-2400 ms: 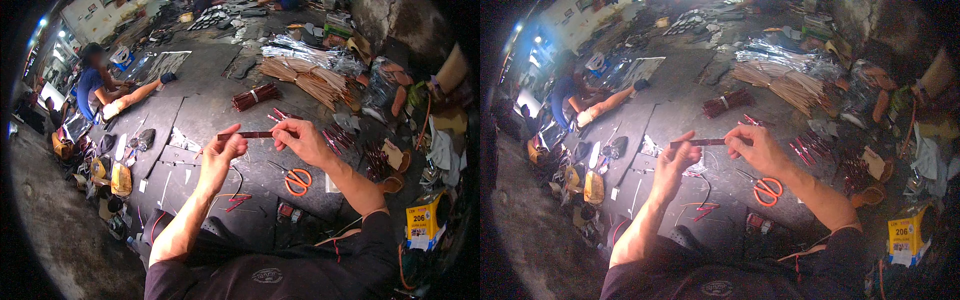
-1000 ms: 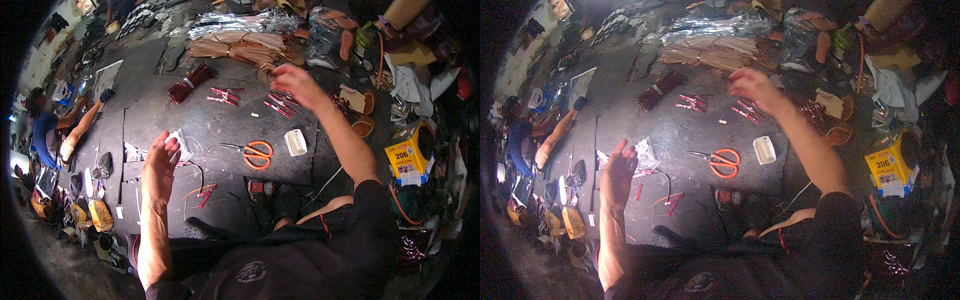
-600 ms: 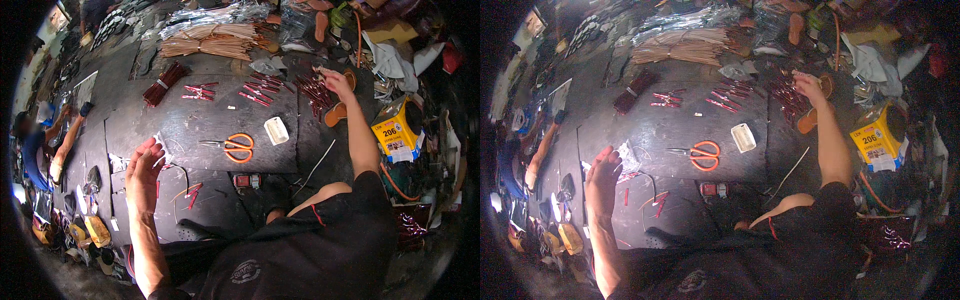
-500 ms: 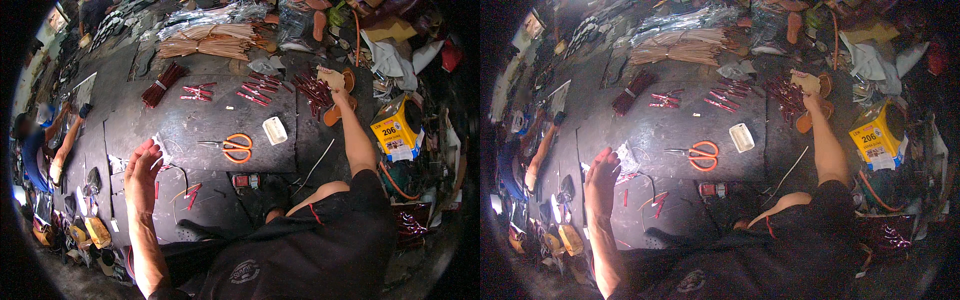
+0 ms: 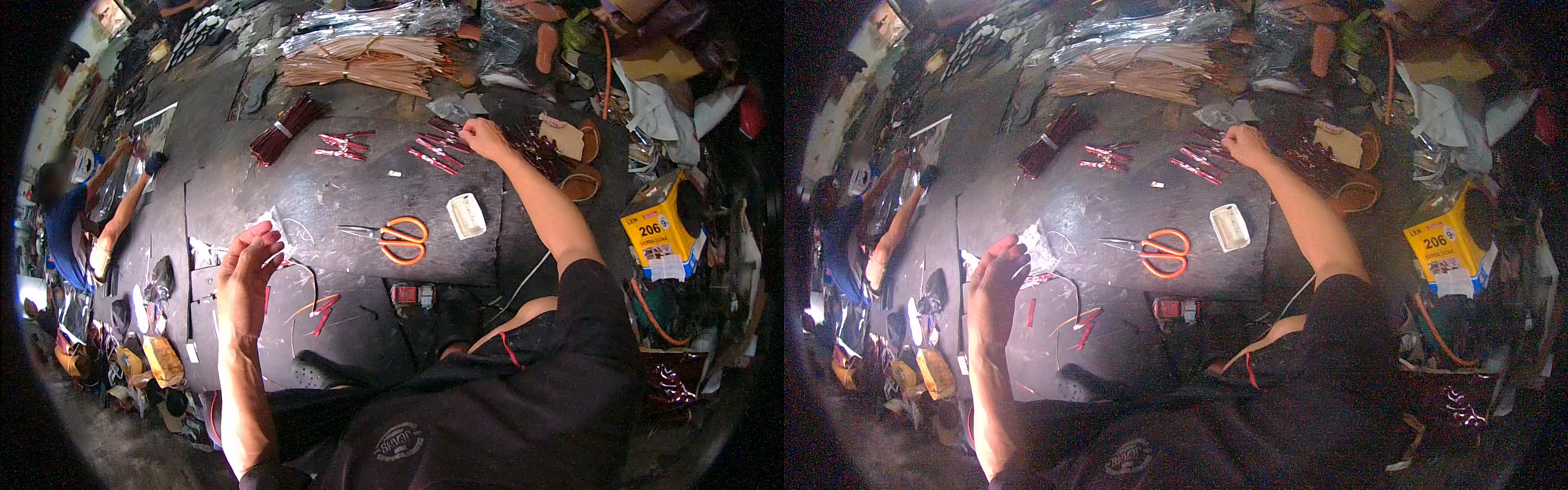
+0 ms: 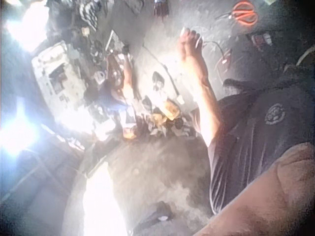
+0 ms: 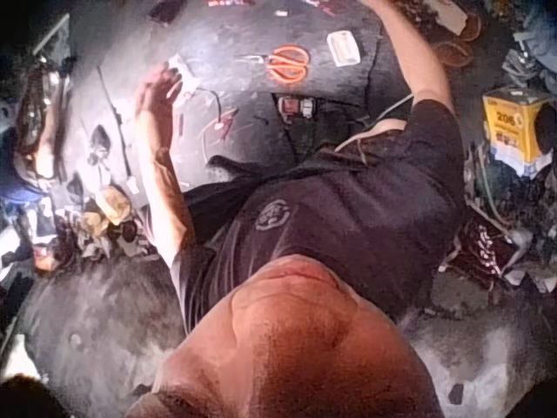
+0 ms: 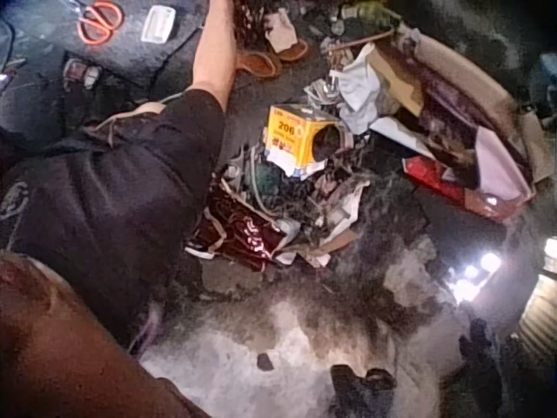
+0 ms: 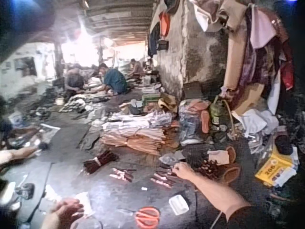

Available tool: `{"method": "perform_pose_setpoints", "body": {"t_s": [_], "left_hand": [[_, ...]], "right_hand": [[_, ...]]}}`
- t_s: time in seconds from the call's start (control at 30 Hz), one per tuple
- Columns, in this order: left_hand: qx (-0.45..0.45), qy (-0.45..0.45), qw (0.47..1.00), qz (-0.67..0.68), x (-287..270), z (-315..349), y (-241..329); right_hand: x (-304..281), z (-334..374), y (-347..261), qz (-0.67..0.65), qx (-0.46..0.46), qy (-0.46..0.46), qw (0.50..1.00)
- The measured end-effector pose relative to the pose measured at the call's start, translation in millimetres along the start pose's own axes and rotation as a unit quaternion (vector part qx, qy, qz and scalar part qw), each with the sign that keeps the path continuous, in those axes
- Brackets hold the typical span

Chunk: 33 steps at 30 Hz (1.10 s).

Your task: The person sits on the floor and repeatedly picks up red strips, trims them with orange-handled scissors, and places the trimmed pieces on the floor. The person also briefly handles a small brown piece of material.

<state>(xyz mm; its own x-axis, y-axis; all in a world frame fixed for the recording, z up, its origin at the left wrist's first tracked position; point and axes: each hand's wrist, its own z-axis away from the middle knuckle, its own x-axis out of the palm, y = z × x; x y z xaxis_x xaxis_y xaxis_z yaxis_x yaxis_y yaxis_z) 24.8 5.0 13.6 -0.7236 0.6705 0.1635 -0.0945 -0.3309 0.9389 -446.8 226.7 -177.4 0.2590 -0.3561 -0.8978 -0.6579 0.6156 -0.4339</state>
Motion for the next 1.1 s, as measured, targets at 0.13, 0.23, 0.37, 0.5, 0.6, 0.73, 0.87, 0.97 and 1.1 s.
{"method": "perform_pose_setpoints", "body": {"t_s": [0.13,0.23,0.37,0.5,0.6,0.73,0.87,0.97,1.1], "left_hand": [[0.004,0.018,1.000,-0.020,-10,1,-1],[0.004,0.025,0.999,-0.046,-16,4,1],[-0.002,0.044,0.995,-0.090,-28,9,1],[-0.012,0.039,0.994,-0.105,-34,11,0],[-0.011,0.031,0.993,-0.111,-36,10,2],[0.003,0.028,0.991,-0.129,-45,10,-1],[-0.032,0.018,0.985,-0.171,-52,13,-7],[-0.036,0.097,0.985,-0.138,-53,7,-7],[0.051,0.102,0.992,-0.053,-69,11,0]], "right_hand": [[35,-5,-30,-0.038,-0.046,-0.057,0.997],[53,-1,-46,0.120,-0.094,-0.133,0.979],[71,5,-61,0.251,-0.070,-0.173,0.950],[82,15,-52,0.234,-0.015,-0.153,0.960],[80,22,-48,0.214,0.014,-0.150,0.965],[79,18,-82,-0.014,-0.012,-0.172,0.985],[49,39,-243,-0.389,-0.066,-0.304,0.867],[22,66,-335,-0.439,-0.177,-0.380,0.794],[16,87,-386,-0.472,-0.215,-0.457,0.723]]}}
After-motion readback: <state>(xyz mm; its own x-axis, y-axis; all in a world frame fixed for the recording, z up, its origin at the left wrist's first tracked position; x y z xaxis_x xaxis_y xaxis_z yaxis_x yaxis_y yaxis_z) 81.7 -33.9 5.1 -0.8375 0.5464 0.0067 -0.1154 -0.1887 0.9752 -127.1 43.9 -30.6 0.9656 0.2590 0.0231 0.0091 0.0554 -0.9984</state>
